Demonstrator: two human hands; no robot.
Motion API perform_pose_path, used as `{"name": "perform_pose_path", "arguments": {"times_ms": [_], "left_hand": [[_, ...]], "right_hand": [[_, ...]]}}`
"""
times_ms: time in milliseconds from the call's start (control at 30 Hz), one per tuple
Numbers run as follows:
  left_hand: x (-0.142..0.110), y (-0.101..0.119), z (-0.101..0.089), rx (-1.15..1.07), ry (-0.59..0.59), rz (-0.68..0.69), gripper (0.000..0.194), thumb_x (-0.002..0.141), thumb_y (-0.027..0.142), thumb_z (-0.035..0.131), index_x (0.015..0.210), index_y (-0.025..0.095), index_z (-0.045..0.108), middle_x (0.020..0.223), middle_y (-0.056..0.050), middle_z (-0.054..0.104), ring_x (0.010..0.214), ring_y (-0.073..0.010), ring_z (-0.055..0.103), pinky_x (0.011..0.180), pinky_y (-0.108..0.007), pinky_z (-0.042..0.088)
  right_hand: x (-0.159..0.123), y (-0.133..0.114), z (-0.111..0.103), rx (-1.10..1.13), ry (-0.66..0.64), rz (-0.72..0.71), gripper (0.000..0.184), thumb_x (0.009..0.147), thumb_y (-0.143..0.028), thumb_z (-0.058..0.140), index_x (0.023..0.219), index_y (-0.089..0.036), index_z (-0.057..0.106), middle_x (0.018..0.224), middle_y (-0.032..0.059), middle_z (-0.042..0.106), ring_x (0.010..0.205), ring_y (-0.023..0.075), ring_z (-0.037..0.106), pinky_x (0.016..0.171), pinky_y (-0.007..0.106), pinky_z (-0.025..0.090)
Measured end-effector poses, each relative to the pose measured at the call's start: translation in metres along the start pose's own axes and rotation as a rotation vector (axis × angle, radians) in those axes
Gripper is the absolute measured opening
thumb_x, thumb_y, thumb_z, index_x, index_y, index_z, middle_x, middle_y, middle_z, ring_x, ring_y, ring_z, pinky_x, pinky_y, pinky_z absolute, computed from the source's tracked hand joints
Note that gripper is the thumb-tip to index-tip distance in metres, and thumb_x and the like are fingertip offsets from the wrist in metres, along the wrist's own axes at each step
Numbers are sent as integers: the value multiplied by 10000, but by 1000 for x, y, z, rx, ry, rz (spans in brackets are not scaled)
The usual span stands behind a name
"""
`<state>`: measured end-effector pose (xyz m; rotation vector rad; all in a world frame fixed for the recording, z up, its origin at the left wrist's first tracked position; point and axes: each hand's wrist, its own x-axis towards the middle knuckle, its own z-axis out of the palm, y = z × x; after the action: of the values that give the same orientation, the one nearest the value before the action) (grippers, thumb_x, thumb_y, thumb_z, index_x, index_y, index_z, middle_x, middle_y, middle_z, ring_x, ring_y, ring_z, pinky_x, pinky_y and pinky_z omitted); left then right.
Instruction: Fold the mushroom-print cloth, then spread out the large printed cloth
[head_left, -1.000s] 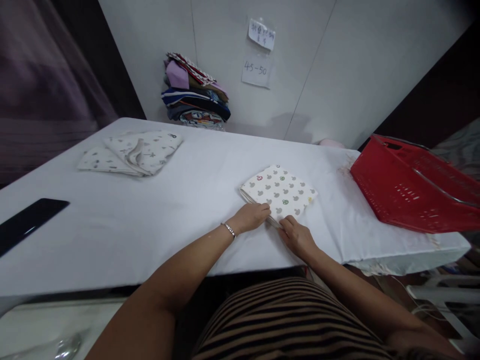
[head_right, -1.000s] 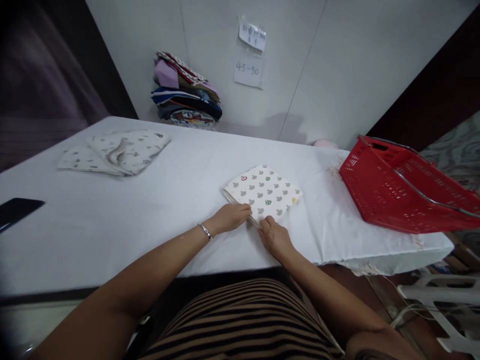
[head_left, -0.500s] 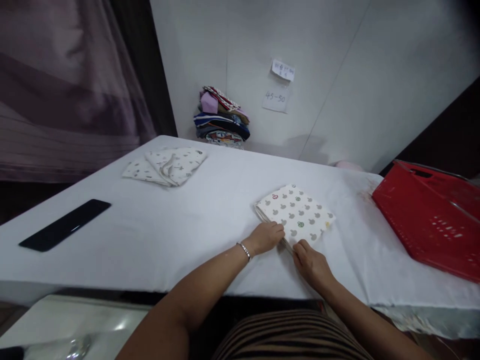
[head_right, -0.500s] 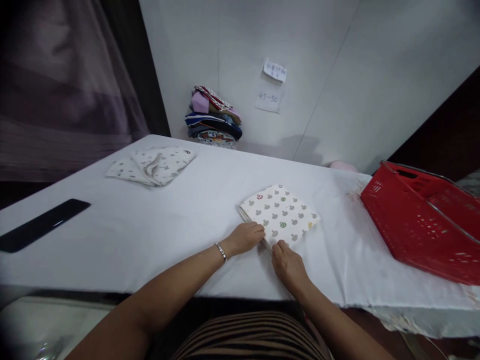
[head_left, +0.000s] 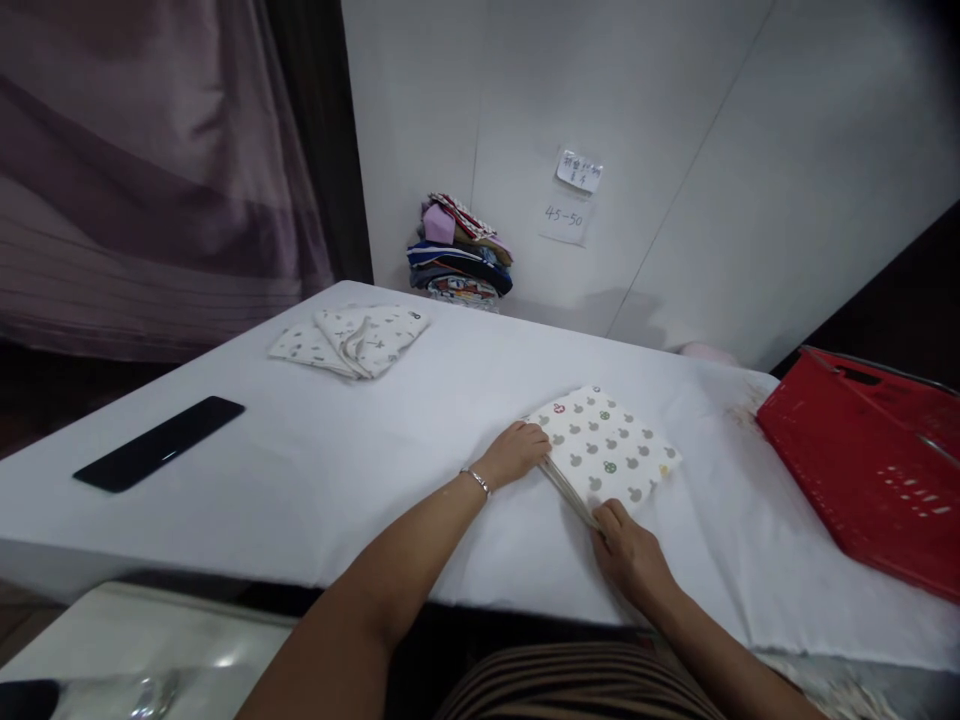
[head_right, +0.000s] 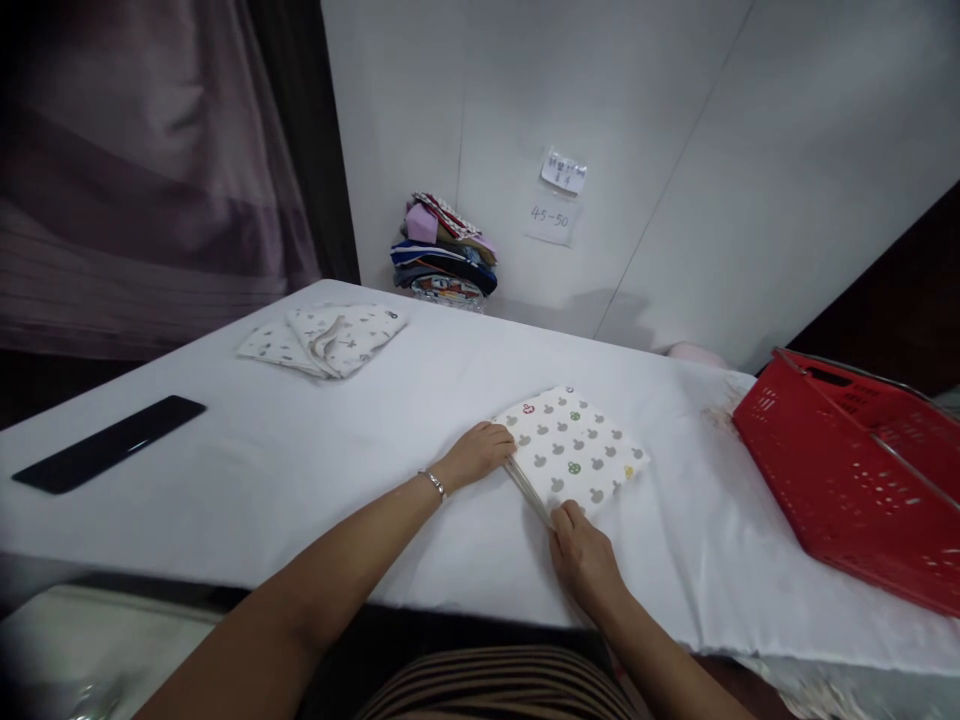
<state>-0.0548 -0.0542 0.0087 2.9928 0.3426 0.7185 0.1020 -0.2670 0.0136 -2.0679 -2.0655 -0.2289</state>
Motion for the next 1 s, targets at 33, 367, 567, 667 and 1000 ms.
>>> {"name": "perform_pose_path", "arguments": {"times_ms": [33,367,567,667,1000], "left_hand": [[-2,-2,3,-23,15,-22,112,914,237,495,908,194,598,993,-31,636,1015,-168,519,887,-323,363],[3,-8,-11,-357,67,-422,252,900,360,484,792,202,648,878,-18,653,867,-156,573,807,-296,437],[46,6,-9,-181,105,-453,281,909,245,420,1123,214,599,1256,-58,573,1196,-197,464,1032,-369,332],[50,3,6,-164,-43,-563,395,924,270,371,1309,254,459,1459,-54,391,1338,-224,328,1096,-451,246],[45,-9,24,-116,-125,-629,457,941,328,275,1381,242,365,1487,-70,345,1296,-240,402,1059,-452,309]], "right_hand": [[0,0,1,8,0,-5,108,867,-164,369,841,-240,443,852,27,525,639,186,570,474,266,366],[1,-1,5,57,-18,8,133,823,-140,364,814,-261,419,854,39,531,668,213,578,511,290,406],[6,-4,5,37,-40,49,158,782,-108,393,804,-260,431,854,46,543,681,215,577,548,297,423],[6,-8,-1,15,-92,71,176,777,-86,409,822,-249,459,887,51,565,707,207,584,567,282,427],[44,0,-43,109,60,-52,180,879,-199,436,946,-201,604,1001,91,624,950,219,575,801,344,477]]}}
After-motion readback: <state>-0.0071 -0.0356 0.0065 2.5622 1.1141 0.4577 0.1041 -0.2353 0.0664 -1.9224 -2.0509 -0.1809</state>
